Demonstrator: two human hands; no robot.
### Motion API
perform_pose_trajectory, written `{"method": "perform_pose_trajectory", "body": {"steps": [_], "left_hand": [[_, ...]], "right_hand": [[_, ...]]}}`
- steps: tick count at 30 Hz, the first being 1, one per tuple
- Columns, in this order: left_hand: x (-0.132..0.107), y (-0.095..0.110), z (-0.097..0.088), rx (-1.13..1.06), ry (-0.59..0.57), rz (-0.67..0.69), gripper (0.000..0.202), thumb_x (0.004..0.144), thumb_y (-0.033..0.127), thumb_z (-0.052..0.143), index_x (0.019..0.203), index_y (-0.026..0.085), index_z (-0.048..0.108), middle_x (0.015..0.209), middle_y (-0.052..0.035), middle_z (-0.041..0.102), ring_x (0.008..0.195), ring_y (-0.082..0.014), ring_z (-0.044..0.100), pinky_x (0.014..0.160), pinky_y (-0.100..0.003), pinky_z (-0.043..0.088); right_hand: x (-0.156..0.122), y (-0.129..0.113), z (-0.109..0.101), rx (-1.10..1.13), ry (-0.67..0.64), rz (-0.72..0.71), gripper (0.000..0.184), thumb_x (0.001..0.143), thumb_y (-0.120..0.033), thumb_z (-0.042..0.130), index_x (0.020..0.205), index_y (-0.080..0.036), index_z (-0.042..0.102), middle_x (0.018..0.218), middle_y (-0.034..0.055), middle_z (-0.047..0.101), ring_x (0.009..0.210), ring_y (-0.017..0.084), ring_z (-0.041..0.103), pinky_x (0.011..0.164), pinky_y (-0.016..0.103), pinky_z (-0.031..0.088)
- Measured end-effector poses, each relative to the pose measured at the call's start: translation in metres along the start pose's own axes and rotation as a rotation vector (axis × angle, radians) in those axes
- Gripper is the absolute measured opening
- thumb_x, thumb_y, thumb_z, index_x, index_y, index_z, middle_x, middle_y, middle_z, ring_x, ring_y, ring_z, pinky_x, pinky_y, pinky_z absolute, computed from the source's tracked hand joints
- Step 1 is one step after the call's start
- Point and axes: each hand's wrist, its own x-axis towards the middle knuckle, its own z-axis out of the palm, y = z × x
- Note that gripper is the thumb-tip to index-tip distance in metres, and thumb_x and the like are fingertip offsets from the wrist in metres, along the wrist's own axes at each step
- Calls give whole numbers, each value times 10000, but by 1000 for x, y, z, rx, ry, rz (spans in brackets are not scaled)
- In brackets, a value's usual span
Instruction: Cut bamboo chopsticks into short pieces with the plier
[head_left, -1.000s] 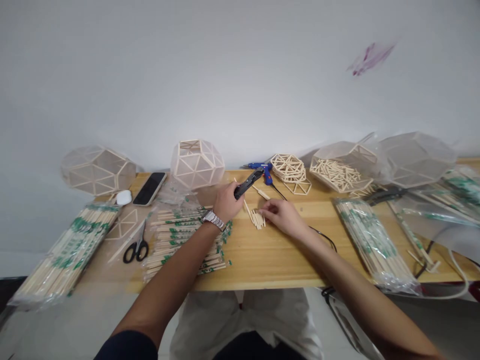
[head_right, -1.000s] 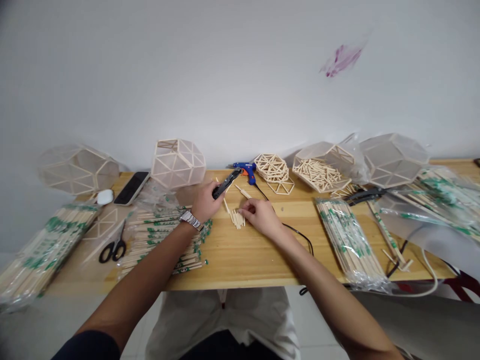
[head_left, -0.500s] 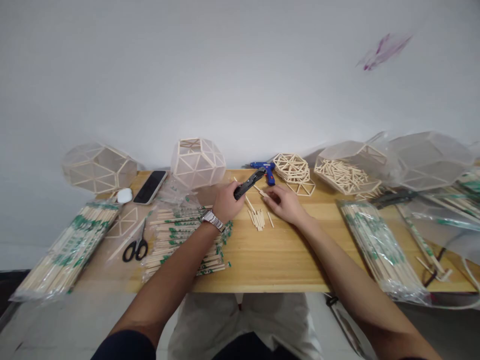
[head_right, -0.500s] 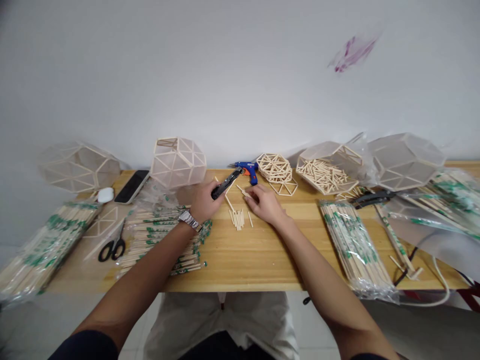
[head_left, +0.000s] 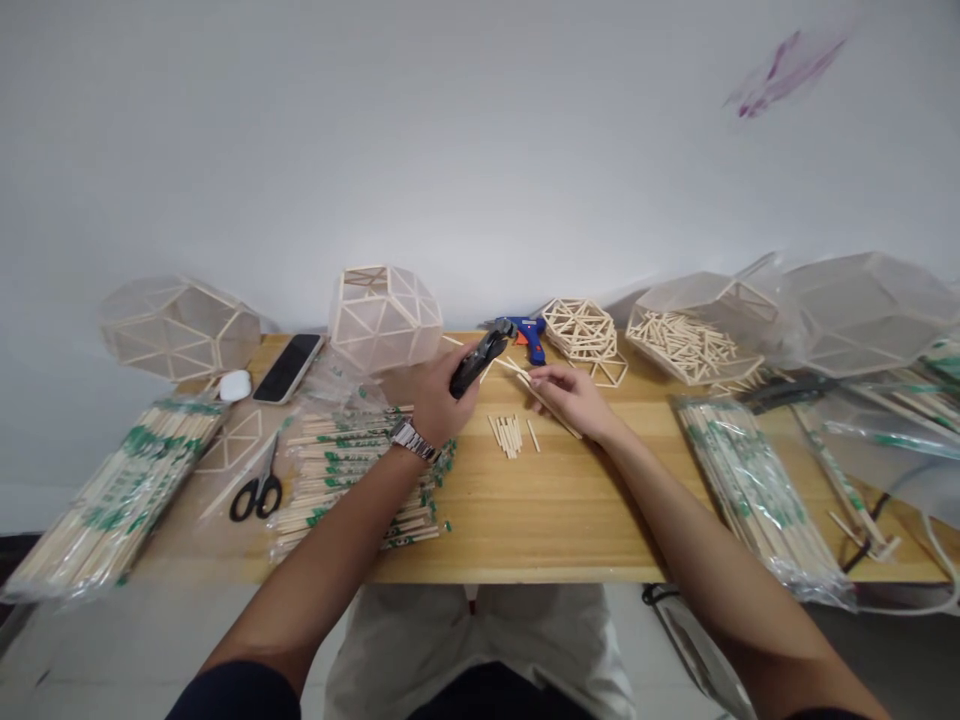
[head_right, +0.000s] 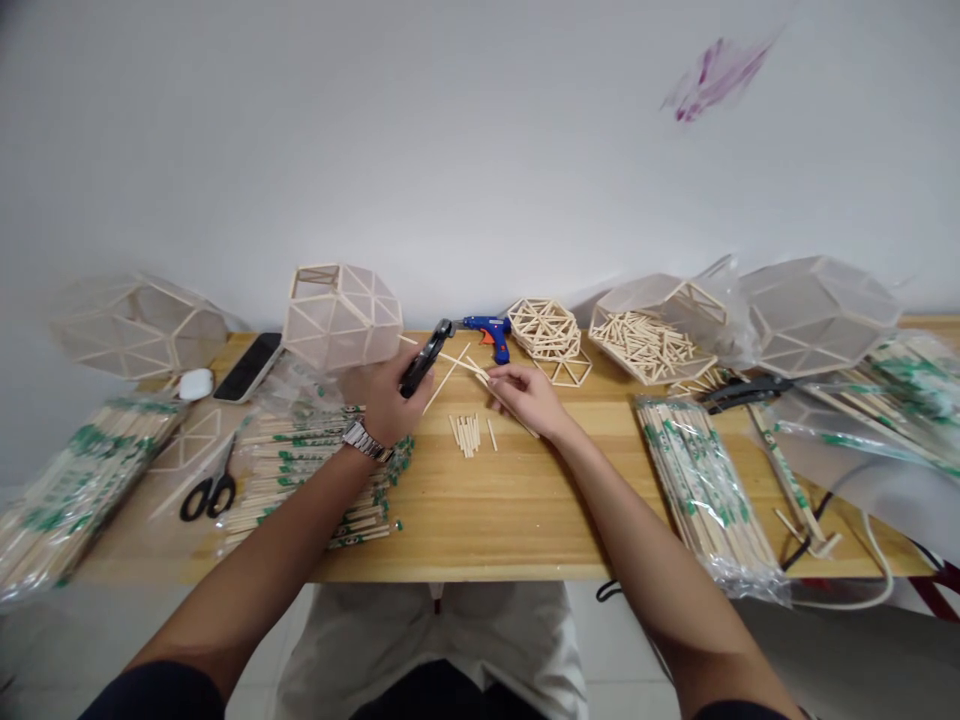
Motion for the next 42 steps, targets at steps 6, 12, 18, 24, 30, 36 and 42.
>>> {"method": "perform_pose_trajectory", "body": {"steps": [6, 12, 18, 24, 30, 36, 42], "left_hand": [[0, 5, -4, 46, 21, 19, 506, 869, 165, 606, 1372, 217, 605, 1283, -98, 730, 1153, -239, 694, 1045, -378, 536], [0, -1, 0, 55, 123, 142, 474, 851, 150, 617, 1323, 198, 617, 1209, -93, 757, 1091, -224, 719, 996, -362, 561], [1, -3, -1, 63, 122, 188, 454, 866, 166, 636, 1318, 202, 609, 1211, -97, 753, 1097, -225, 719, 973, -357, 570], [1, -3, -1, 75, 113, 183, 474, 854, 147, 625, 1324, 201, 600, 1210, -90, 751, 1105, -219, 715, 981, -349, 566], [1, -3, -1, 65, 129, 191, 513, 827, 101, 622, 1331, 191, 594, 1232, -100, 744, 1122, -224, 712, 994, -363, 568], [1, -2, -1, 47, 125, 225, 522, 838, 93, 627, 1350, 188, 593, 1220, -105, 746, 1099, -232, 716, 972, -380, 580], [-1, -1, 0, -31, 37, 331, 589, 814, 52, 611, 1383, 199, 577, 1243, -109, 732, 1129, -228, 710, 996, -380, 582]], "right_hand": [[-1, -7, 2, 119, -18, 35, 416, 749, -500, 806, 980, -164, 723, 550, 12, 677, 489, 156, 604, 470, 254, 462], [0, -6, -1, 165, -49, 34, 414, 756, -489, 803, 987, -154, 722, 556, 7, 681, 480, 145, 600, 472, 243, 461], [-1, -7, -3, 185, -57, 21, 380, 768, -468, 798, 979, -160, 732, 591, 19, 700, 496, 144, 605, 475, 241, 458], [-2, -8, -2, 170, -101, 6, 351, 768, -436, 801, 969, -154, 741, 569, 9, 686, 481, 134, 587, 460, 231, 421], [-4, -12, -3, 200, -143, 17, 306, 781, -402, 776, 957, -156, 737, 533, -3, 664, 443, 122, 542, 441, 233, 381], [-6, -15, -4, 194, -160, 25, 304, 804, -410, 770, 971, -157, 739, 540, -3, 663, 435, 118, 521, 444, 242, 357], [-5, -12, -1, 181, -161, -17, 368, 779, -459, 835, 974, -163, 739, 582, -7, 663, 500, 118, 542, 498, 243, 367]]}}
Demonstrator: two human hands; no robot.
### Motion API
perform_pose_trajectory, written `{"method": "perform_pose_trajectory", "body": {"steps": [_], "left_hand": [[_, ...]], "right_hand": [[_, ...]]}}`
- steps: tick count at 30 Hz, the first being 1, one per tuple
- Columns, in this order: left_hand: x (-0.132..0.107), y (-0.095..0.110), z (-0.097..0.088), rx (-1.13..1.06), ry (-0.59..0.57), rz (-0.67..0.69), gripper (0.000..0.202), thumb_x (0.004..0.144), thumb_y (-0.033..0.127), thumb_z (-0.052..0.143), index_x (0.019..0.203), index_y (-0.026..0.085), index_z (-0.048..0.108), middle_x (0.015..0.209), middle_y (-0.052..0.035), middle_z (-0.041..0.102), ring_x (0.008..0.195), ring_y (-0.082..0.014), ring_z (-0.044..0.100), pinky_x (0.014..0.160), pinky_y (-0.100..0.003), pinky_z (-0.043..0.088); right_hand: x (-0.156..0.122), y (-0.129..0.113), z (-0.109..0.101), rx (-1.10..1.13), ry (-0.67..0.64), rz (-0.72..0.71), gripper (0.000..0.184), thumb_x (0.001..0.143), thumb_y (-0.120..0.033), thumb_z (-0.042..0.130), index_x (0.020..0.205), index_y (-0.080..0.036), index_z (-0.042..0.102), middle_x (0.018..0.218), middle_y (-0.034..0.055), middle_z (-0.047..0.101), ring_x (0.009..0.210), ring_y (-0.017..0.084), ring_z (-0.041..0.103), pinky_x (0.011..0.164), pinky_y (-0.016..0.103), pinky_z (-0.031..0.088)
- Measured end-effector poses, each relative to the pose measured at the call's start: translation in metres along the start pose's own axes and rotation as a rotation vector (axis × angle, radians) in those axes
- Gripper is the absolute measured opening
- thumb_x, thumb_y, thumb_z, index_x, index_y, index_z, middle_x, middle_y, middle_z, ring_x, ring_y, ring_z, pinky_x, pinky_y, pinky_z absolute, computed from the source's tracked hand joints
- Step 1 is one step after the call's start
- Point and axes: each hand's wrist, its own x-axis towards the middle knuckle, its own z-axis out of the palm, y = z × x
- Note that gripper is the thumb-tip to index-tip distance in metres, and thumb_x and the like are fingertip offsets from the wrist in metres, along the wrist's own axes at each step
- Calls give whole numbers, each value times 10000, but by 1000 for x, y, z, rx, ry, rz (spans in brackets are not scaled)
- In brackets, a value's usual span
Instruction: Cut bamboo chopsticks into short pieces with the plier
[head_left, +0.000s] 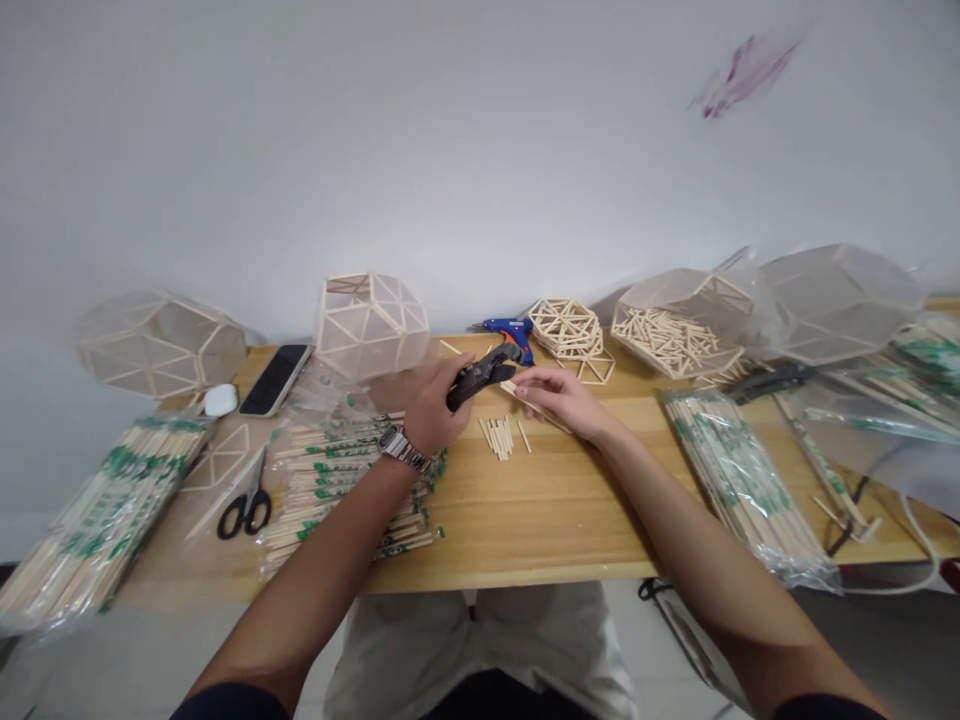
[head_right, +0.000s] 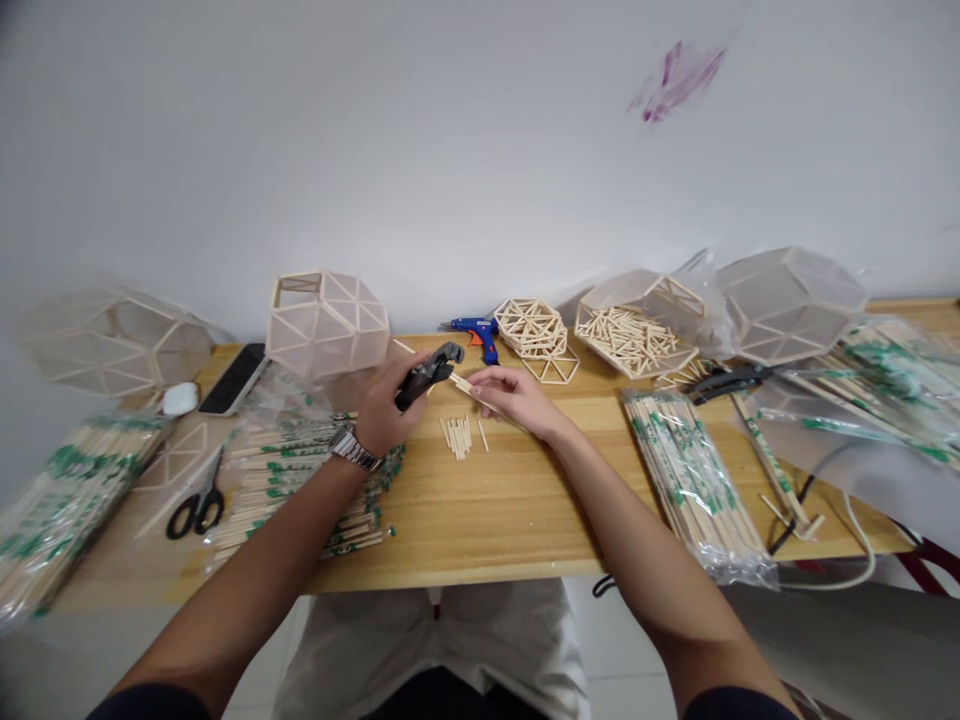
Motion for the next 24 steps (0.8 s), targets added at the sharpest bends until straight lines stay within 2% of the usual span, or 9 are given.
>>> {"method": "perform_pose_trajectory", "body": {"steps": [5, 9, 11, 16, 20, 24], "left_hand": [[-2, 2, 1, -21, -119, 60, 674, 793, 45, 607, 1443, 209, 531, 1279, -113, 717, 1157, -236, 701, 1010, -403, 584], [-2, 4, 0, -48, -150, 77, 723, 799, 35, 594, 1491, 212, 478, 1320, -116, 698, 1191, -227, 686, 1022, -390, 571], [-1, 5, 0, -52, -139, 61, 691, 793, 34, 590, 1455, 207, 495, 1298, -109, 704, 1154, -218, 695, 989, -372, 574], [-2, 0, 1, 62, -128, -113, 443, 803, 80, 596, 1228, 205, 586, 1099, -80, 732, 984, -224, 700, 886, -369, 572], [-1, -9, 4, 146, -164, -252, 400, 830, 113, 603, 1219, 200, 582, 1137, -104, 714, 1057, -266, 675, 947, -434, 553], [0, -13, 6, 166, -216, -308, 417, 829, 90, 593, 1231, 198, 586, 1178, -124, 708, 1115, -292, 663, 995, -473, 544]], "right_hand": [[1, 3, 1, 41, -33, -25, 381, 763, -497, 854, 875, -163, 708, 616, 1, 666, 500, 102, 495, 501, 245, 339], [1, 2, 0, 80, -42, -12, 410, 740, -480, 875, 936, -154, 720, 610, 2, 667, 503, 105, 494, 494, 243, 346], [1, 0, 0, 115, -11, 5, 435, 746, -485, 870, 991, -159, 718, 620, 0, 669, 510, 109, 515, 484, 238, 353], [2, -3, 0, 229, 110, -10, 511, 760, -537, 848, 1114, -216, 667, 807, 22, 737, 525, 114, 560, 432, 229, 323], [2, -2, -3, 239, 160, -68, 489, 777, -547, 831, 1117, -244, 655, 797, 3, 718, 503, 104, 517, 433, 232, 305], [1, -4, -2, 221, 152, -109, 460, 782, -540, 833, 1085, -238, 663, 767, -2, 708, 507, 104, 514, 449, 238, 315]]}}
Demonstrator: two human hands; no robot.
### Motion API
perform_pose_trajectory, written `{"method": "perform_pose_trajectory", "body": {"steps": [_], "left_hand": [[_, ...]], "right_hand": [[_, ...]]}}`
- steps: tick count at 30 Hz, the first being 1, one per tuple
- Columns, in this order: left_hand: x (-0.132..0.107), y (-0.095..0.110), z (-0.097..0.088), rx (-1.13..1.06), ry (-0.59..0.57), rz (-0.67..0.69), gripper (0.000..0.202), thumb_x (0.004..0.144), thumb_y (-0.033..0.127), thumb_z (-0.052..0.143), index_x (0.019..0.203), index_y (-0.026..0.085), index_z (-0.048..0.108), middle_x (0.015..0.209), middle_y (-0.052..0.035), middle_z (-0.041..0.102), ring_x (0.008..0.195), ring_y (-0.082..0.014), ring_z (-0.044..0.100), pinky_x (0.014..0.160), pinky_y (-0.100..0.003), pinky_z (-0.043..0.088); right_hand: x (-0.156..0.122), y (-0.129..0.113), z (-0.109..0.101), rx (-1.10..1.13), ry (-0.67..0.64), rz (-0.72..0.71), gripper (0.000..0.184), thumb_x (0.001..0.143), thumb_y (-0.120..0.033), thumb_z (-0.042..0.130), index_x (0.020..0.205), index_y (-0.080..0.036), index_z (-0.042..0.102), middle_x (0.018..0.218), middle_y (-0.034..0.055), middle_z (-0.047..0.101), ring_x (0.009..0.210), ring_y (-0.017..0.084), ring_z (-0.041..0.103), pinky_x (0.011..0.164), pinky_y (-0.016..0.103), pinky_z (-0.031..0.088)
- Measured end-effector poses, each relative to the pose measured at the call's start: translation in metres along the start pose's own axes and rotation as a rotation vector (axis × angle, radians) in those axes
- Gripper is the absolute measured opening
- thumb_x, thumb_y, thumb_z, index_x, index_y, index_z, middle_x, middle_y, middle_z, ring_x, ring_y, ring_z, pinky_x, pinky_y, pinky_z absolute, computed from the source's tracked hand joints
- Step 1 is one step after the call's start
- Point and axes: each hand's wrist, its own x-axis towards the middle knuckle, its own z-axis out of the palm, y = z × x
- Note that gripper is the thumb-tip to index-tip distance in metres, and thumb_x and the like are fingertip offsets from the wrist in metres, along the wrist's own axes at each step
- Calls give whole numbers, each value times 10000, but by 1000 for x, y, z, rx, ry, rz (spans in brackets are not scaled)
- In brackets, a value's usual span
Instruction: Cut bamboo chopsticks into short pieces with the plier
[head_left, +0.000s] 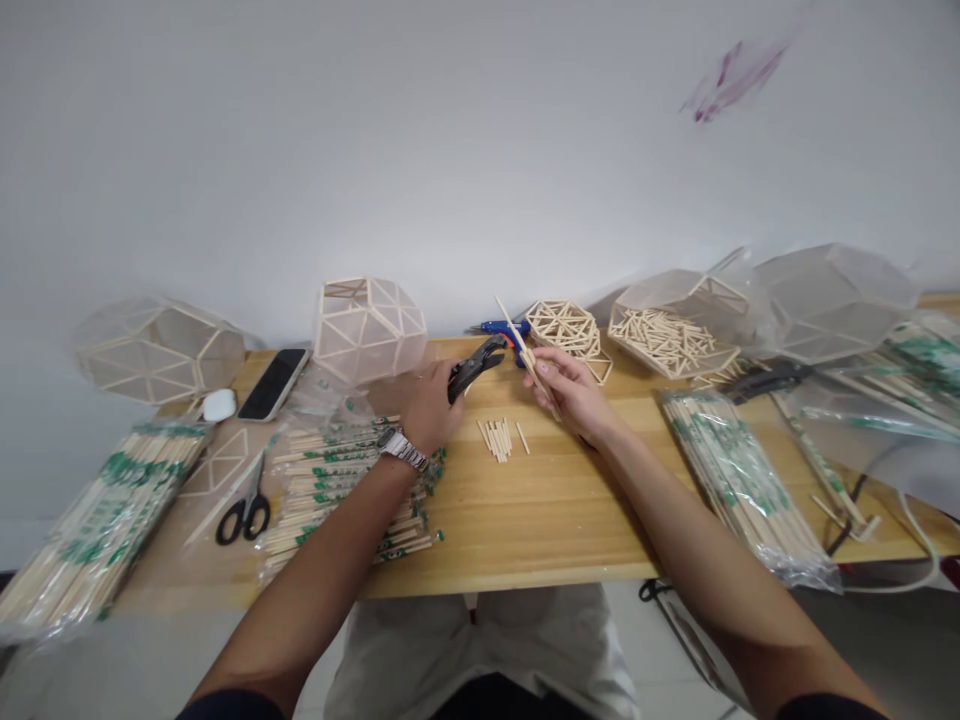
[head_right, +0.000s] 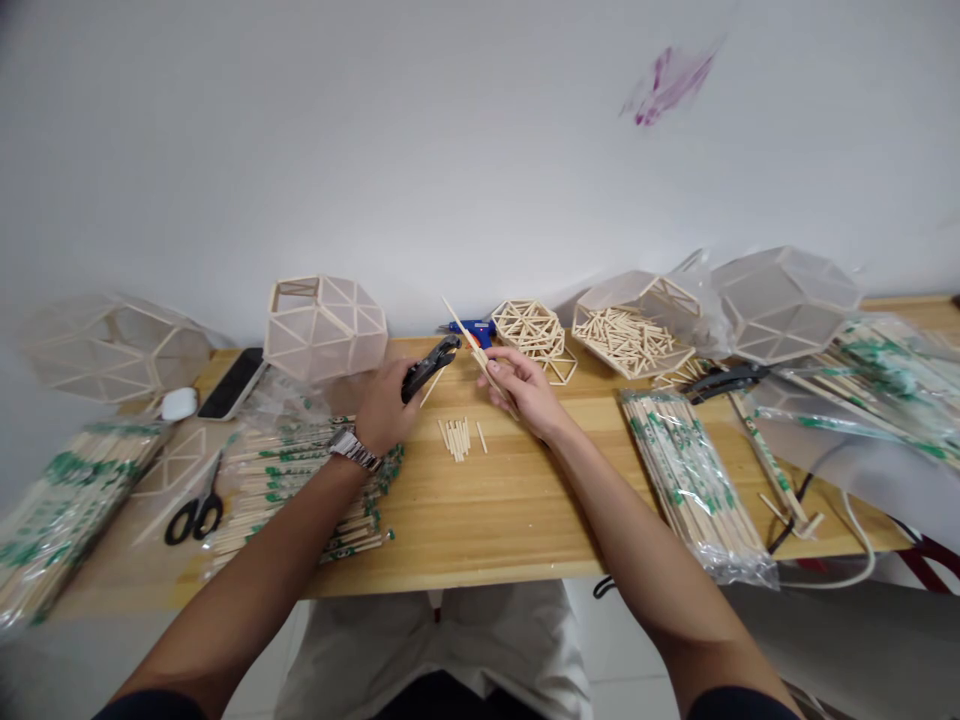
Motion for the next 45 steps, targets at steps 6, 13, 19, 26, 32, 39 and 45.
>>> {"method": "perform_pose_trajectory", "body": {"steps": [6, 13, 19, 26, 32, 39, 45], "left_hand": [[-1, 6, -1, -18, -68, 16, 461, 830, 83, 573, 1283, 165, 578, 1238, -138, 692, 1162, -293, 651, 1042, -477, 529], [-2, 12, -4, -34, -117, 98, 488, 823, 83, 555, 1301, 169, 597, 1219, -122, 694, 1143, -270, 647, 1036, -454, 530], [-2, 17, -7, 25, -143, 105, 428, 862, 137, 552, 1282, 180, 626, 1144, -120, 692, 1082, -279, 655, 996, -449, 544], [-2, 18, -7, 25, -176, 107, 547, 843, 80, 506, 1376, 185, 569, 1253, -133, 666, 1169, -288, 629, 1057, -470, 512], [-3, 21, -6, 50, -207, 75, 671, 785, 13, 488, 1436, 174, 513, 1291, -143, 643, 1185, -300, 611, 1074, -491, 501], [-5, 27, -7, 18, -191, 57, 631, 754, 4, 499, 1350, 202, 562, 1249, -136, 654, 1204, -305, 612, 1067, -500, 509], [-5, 27, -9, 25, -201, 55, 607, 738, 1, 506, 1298, 223, 574, 1193, -122, 660, 1172, -304, 627, 1043, -487, 526]], "right_hand": [[-3, -2, 7, -55, -64, -28, 396, 797, -520, 837, 988, -192, 723, 770, 21, 731, 525, 95, 526, 477, 239, 332], [-4, 5, 5, -114, -94, -25, 391, 811, -534, 822, 961, -187, 723, 785, 33, 743, 531, 103, 506, 483, 247, 312], [-5, 4, 7, -116, -162, -38, 372, 848, -543, 790, 877, -183, 703, 797, 35, 724, 535, 95, 464, 500, 250, 308], [-4, 9, 7, -137, -151, -49, 373, 842, -552, 791, 886, -193, 701, 793, 29, 718, 529, 94, 451, 496, 248, 300], [-4, 9, 7, -158, -149, -58, 368, 843, -546, 791, 897, -191, 710, 805, 41, 734, 522, 97, 451, 486, 246, 299], [-6, -1, 9, -151, -186, -49, 379, 837, -554, 792, 847, -184, 710, 764, 34, 712, 515, 94, 431, 476, 246, 280], [-9, -10, 8, -177, -227, -50, 386, 858, -558, 766, 799, -183, 699, 628, -3, 621, 499, 94, 389, 487, 256, 269]]}}
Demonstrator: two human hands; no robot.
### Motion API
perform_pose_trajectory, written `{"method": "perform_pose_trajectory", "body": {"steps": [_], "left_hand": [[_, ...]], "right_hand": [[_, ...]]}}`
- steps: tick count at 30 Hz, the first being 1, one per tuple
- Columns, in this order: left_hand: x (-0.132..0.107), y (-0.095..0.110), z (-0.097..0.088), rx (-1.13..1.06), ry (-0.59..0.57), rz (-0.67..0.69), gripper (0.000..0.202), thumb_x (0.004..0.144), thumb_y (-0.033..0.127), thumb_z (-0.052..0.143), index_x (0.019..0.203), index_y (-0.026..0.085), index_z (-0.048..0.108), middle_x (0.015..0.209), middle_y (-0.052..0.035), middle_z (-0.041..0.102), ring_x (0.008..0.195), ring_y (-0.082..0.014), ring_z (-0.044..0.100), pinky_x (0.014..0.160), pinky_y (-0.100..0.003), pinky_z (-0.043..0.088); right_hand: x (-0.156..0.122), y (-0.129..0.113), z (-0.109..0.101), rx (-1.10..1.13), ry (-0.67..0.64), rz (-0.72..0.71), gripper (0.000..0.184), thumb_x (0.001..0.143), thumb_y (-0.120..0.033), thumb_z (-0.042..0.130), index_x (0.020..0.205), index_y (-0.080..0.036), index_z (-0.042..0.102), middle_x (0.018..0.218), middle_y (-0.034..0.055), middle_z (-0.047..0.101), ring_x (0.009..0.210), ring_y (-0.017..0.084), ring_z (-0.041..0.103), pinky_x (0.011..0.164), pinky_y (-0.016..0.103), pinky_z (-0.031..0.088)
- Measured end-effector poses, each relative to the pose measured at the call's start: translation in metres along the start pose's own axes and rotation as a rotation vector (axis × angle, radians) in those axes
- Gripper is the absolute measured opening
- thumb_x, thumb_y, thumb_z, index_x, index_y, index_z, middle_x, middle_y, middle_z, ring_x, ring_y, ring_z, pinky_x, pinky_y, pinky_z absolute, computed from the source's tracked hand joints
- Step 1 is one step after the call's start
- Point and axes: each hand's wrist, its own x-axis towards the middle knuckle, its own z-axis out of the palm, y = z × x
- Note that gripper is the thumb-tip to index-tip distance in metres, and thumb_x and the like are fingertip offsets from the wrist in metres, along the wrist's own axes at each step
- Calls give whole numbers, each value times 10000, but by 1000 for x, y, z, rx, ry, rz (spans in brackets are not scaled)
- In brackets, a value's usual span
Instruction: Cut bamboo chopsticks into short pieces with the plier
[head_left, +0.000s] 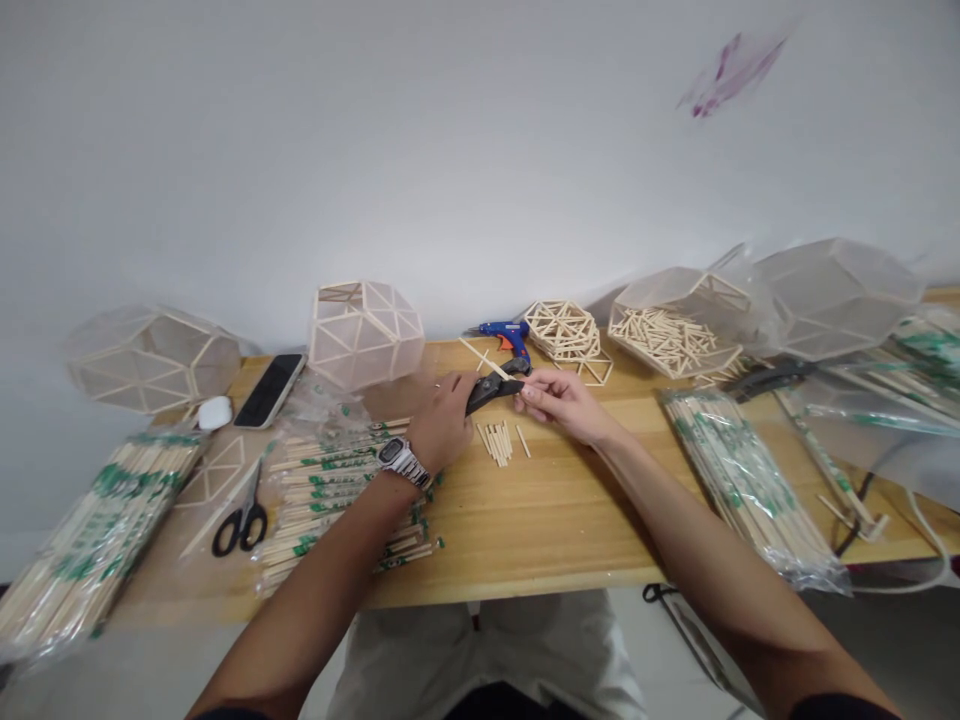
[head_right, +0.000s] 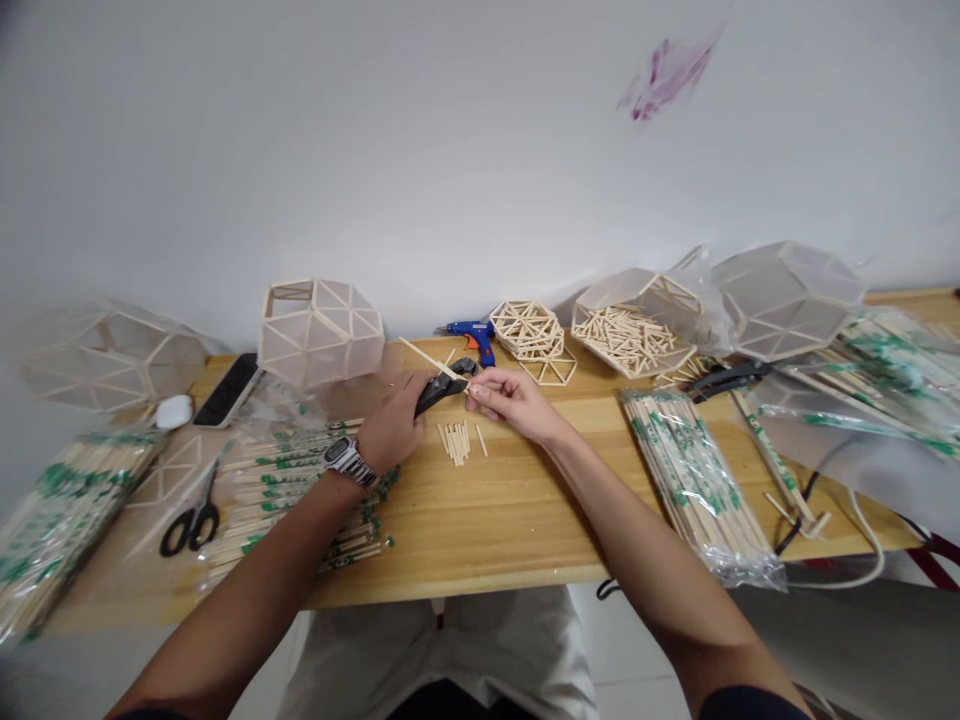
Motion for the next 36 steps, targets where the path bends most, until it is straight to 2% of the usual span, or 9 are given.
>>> {"method": "perform_pose_trajectory", "body": {"steps": [5, 9, 16, 21, 29, 36], "left_hand": [[1, -3, -2, 21, -40, 7, 612, 744, 0, 496, 1319, 199, 557, 1251, -145, 645, 1223, -308, 605, 1063, -499, 512], [1, -3, 0, 21, -28, 9, 627, 741, -13, 490, 1324, 211, 550, 1245, -135, 651, 1225, -298, 607, 1072, -489, 505], [-1, -1, -2, 12, -64, -26, 581, 746, -20, 480, 1276, 207, 558, 1229, -135, 657, 1222, -297, 613, 1070, -476, 502], [-1, 4, -7, 26, -123, -81, 534, 750, -10, 483, 1242, 180, 567, 1208, -142, 659, 1176, -297, 625, 1052, -460, 507], [-1, 3, -6, 18, -95, -27, 435, 793, 53, 524, 1204, 178, 596, 1166, -145, 673, 1117, -304, 643, 1020, -456, 518], [-2, 4, -4, 27, -88, -63, 414, 781, 32, 498, 1158, 166, 604, 1120, -150, 690, 1089, -305, 660, 998, -456, 530]], "right_hand": [[1, 5, -1, -43, 24, -15, 379, 849, -549, 777, 824, -176, 714, 703, 23, 675, 521, 98, 425, 494, 251, 285], [1, 7, -1, -70, 42, -24, 384, 851, -559, 768, 843, -178, 720, 748, 38, 702, 536, 105, 456, 503, 254, 315], [1, 1, 0, -61, 10, -31, 401, 855, -565, 766, 804, -174, 696, 578, -21, 569, 513, 104, 421, 496, 254, 296], [1, 3, 1, 13, -25, -39, 378, 873, -527, 767, 800, -165, 687, 590, -27, 564, 508, 90, 393, 487, 246, 263], [1, 4, -3, 32, -48, -30, 369, 869, -516, 776, 796, -165, 689, 552, -41, 533, 506, 91, 380, 499, 256, 275], [2, 3, -1, 5, -31, -55, 379, 868, -531, 769, 803, -168, 681, 551, -48, 525, 509, 94, 391, 498, 256, 283]]}}
